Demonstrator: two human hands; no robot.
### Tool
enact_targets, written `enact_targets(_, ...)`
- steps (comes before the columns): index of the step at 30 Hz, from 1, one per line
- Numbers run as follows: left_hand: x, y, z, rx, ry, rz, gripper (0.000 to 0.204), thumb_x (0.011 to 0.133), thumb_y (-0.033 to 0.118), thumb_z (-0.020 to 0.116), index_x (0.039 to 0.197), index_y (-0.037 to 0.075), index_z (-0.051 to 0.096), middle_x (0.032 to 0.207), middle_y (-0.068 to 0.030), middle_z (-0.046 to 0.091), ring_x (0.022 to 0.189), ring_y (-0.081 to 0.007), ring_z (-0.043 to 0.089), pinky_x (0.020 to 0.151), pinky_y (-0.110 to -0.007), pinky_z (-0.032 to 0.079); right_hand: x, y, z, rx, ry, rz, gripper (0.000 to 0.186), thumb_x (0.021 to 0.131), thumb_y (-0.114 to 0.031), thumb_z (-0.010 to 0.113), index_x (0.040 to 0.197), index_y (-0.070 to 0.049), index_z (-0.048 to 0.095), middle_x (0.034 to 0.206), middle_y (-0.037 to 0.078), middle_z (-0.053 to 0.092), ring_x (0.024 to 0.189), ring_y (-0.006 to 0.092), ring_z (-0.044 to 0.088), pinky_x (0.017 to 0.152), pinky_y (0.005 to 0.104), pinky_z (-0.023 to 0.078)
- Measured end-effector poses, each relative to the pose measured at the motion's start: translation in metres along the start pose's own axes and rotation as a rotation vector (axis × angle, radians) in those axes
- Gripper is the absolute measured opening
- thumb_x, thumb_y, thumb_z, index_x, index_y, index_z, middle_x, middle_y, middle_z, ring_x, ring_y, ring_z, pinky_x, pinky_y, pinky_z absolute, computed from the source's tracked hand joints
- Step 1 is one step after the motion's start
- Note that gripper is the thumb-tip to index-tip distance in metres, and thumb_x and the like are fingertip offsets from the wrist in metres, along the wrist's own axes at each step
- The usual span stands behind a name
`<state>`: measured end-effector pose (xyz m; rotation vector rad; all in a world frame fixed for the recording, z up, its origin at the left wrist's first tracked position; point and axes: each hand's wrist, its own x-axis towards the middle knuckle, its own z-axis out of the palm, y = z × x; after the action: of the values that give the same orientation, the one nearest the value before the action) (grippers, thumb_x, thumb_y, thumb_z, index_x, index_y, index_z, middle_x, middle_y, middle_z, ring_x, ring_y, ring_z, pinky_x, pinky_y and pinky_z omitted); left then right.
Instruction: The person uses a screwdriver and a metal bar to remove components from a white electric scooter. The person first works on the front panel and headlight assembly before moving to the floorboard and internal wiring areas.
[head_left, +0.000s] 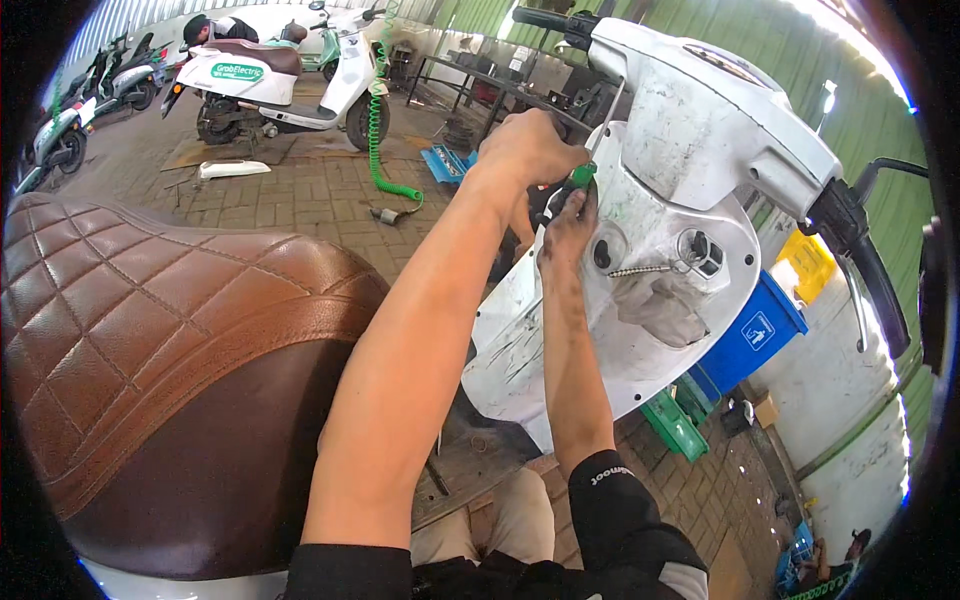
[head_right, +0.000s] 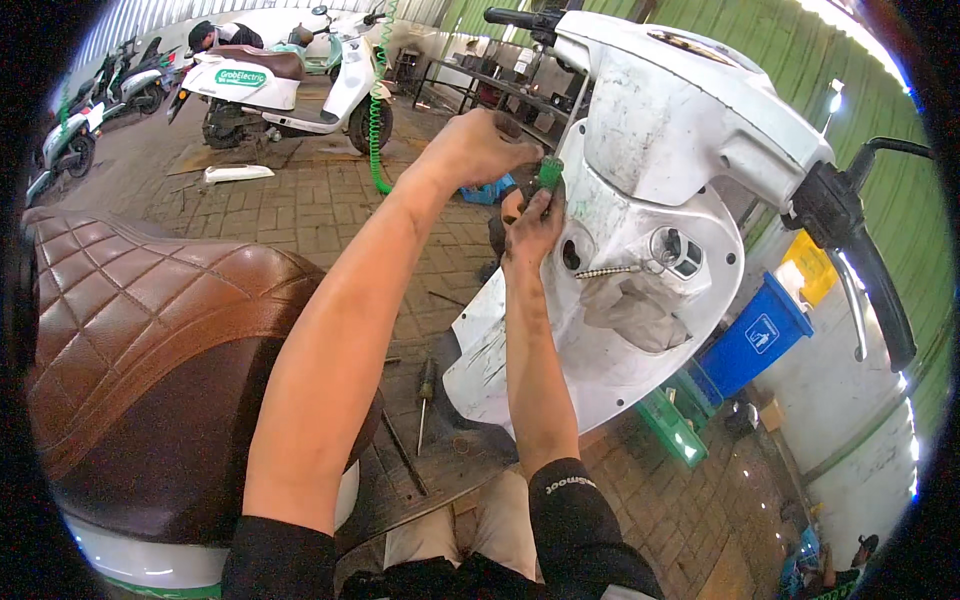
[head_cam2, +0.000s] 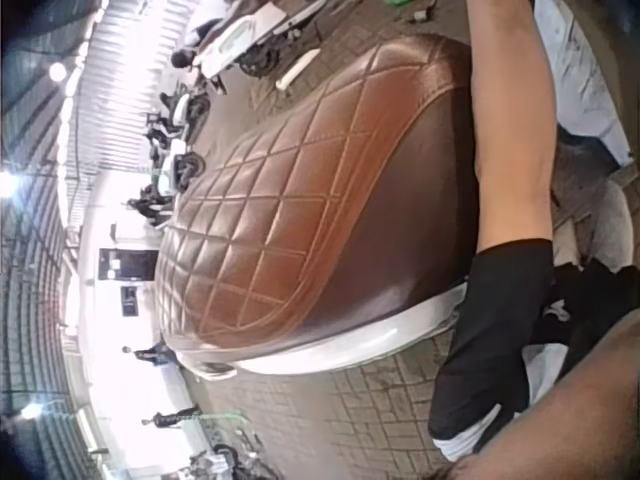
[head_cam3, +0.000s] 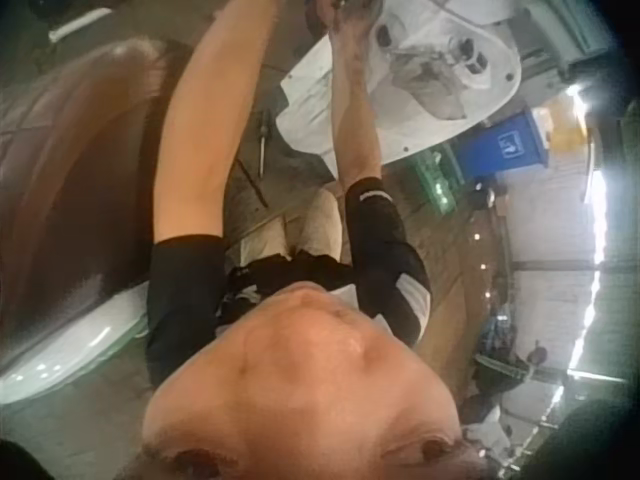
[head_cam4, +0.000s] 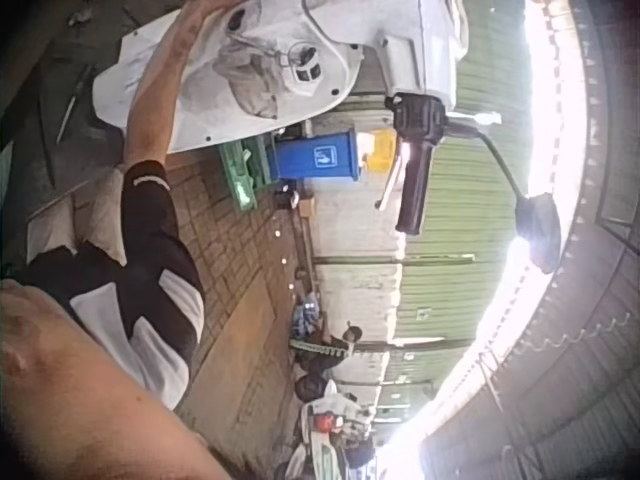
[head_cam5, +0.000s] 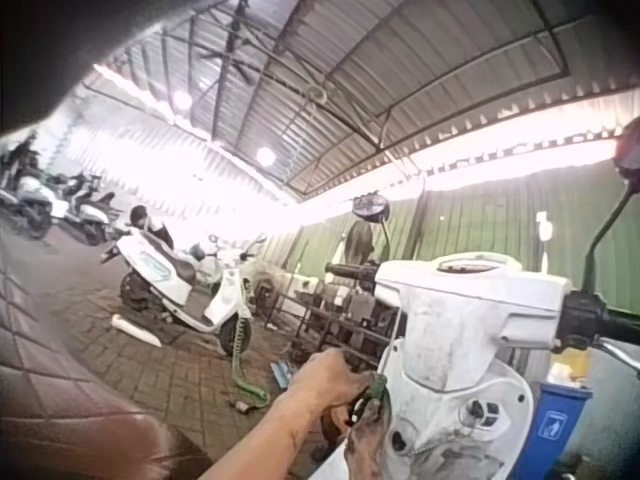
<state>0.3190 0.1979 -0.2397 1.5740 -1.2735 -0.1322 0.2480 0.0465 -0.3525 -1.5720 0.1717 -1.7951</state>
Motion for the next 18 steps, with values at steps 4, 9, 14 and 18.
enact_targets(4, 0.005, -0.013, 0.001, 0.023, 0.037, 0.064, 0.044, 0.062, 0.038, 0.064, 0.091, 0.004, 0.066, 0.091, -0.0141, 0.063, 0.091, -0.0268, 0.060, 0.082, -0.034, 0.045, -0.009, -0.015, 0.018, 0.122, 0.048, 0.115, 0.029, 0.091, -0.020, 0.040, 0.115, -0.004, 0.043, 0.088, 0.004, 0.047, 0.077, 0.0103, 0.044, 0.057, 0.0192, 0.042)
enact_targets(9, 0.007, -0.011, 0.003, 0.061, 0.028, 0.098, 0.050, 0.062, 0.038, 0.064, 0.098, 0.004, 0.063, 0.096, -0.0154, 0.062, 0.094, -0.0280, 0.058, 0.083, -0.035, 0.044, 0.002, 0.002, 0.013, 0.222, 0.049, 0.142, 0.030, 0.093, -0.024, 0.039, 0.114, -0.004, 0.044, 0.074, 0.000, 0.049, 0.058, 0.0064, 0.045, 0.045, 0.0197, 0.036)
enact_targets(14, 0.001, -0.009, 0.002, 0.125, -0.013, 0.040, 0.052, 0.061, 0.040, 0.064, 0.100, 0.005, 0.062, 0.097, -0.0153, 0.062, 0.095, -0.0281, 0.058, 0.083, -0.036, 0.044, -0.008, 0.004, 0.007, 0.313, -0.021, 0.229, 0.018, 0.087, -0.012, 0.048, 0.102, -0.006, 0.042, 0.082, 0.004, 0.048, 0.059, 0.0104, 0.046, 0.048, 0.0200, 0.041)
enact_targets(18, -0.002, -0.003, 0.004, 0.093, -0.081, 0.006, 0.052, 0.061, 0.041, 0.065, 0.097, 0.004, 0.062, 0.096, -0.0155, 0.062, 0.094, -0.0284, 0.058, 0.082, -0.036, 0.044, -0.008, 0.041, 0.003, 0.090, 0.079, 0.055, 0.031, 0.080, -0.003, 0.057, 0.106, -0.004, 0.040, 0.087, 0.005, 0.050, 0.067, 0.0132, 0.050, 0.056, 0.0241, 0.044)
